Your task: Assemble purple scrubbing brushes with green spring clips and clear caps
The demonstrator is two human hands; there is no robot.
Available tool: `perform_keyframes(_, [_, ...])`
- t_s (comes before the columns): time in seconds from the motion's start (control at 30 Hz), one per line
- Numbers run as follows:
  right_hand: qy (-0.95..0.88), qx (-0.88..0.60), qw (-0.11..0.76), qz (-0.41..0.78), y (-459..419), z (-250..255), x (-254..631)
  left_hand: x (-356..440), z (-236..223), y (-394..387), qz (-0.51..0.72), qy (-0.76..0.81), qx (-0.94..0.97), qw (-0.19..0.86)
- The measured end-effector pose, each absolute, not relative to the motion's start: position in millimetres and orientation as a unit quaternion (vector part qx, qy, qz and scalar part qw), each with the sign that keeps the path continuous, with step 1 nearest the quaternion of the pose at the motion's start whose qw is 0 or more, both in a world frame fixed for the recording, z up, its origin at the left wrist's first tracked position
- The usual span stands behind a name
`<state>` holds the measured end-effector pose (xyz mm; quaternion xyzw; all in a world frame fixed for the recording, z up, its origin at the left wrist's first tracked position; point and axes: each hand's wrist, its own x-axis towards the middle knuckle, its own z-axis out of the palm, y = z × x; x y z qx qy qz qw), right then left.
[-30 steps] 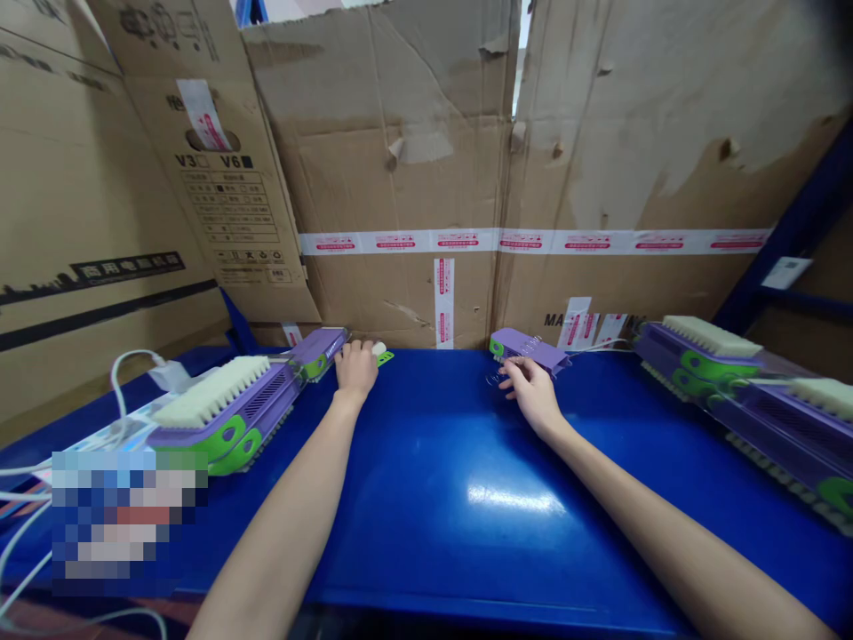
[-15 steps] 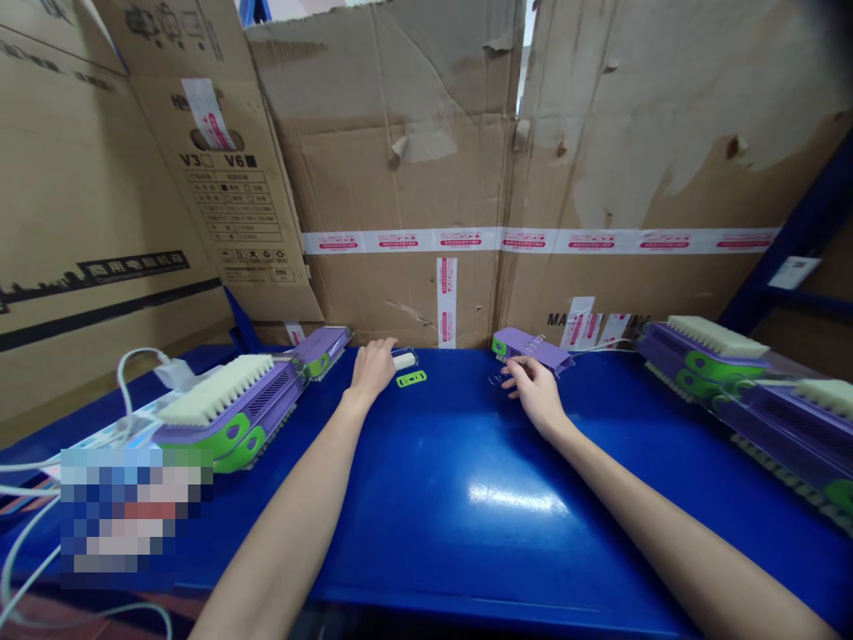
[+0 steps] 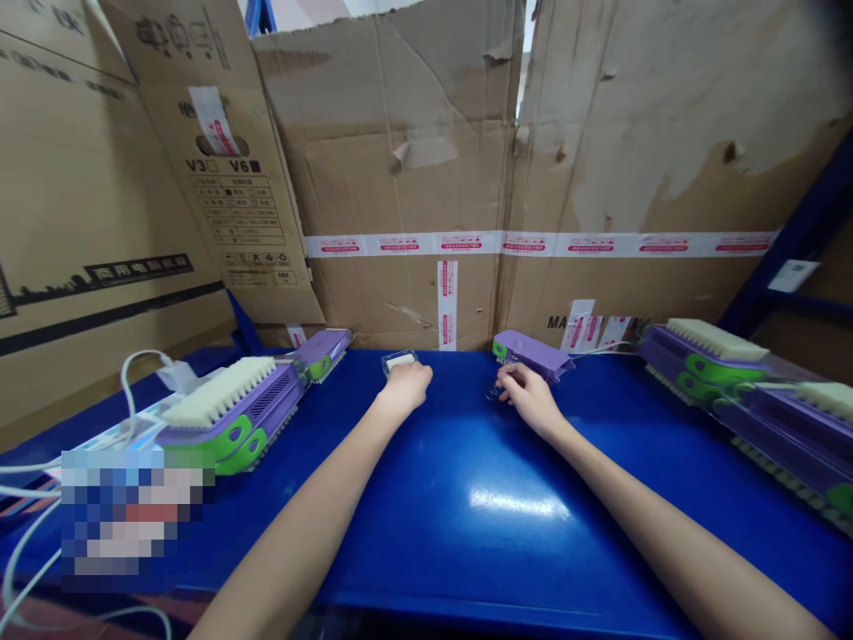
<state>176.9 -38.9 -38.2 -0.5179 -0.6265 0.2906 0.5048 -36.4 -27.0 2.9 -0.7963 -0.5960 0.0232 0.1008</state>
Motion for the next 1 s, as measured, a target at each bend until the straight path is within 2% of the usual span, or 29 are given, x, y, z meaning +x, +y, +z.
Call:
perform_keyframes(0.2, [-0.698,-0.500,0.458,0.229,-39,-39,176,-28,-8,-23,-0.043,-0.551,-0.824,0.128])
perform_keyframes(0.4, [-0.717,-0.498,0.433,0.225,-38,-41,177,-18,-13,-25,-0.032,-0.513,-0.847,0.137])
perform_keyframes(0.6, [-0.732,-0.504,0.404,0.216,-38,-41,178,-4,-16,-33,-0.089,-0.483,-0.863,0.121])
perform_keyframes(0.73, [-0.746,-0.495,0.391,0.213,-38,-40,178,2,-25,-30,-0.223,-0.507,-0.833,0.005])
perform_keyframes(0.87, [-0.753,-0.493,0.386,0.201,-38,-41,178,8,-33,-22,-0.376,-0.501,-0.754,-0.196])
perform_keyframes(1.0, [-0.767,-0.489,0.366,0.196,-38,-41,178,13,-38,-18,-0.454,-0.459,-0.667,-0.372])
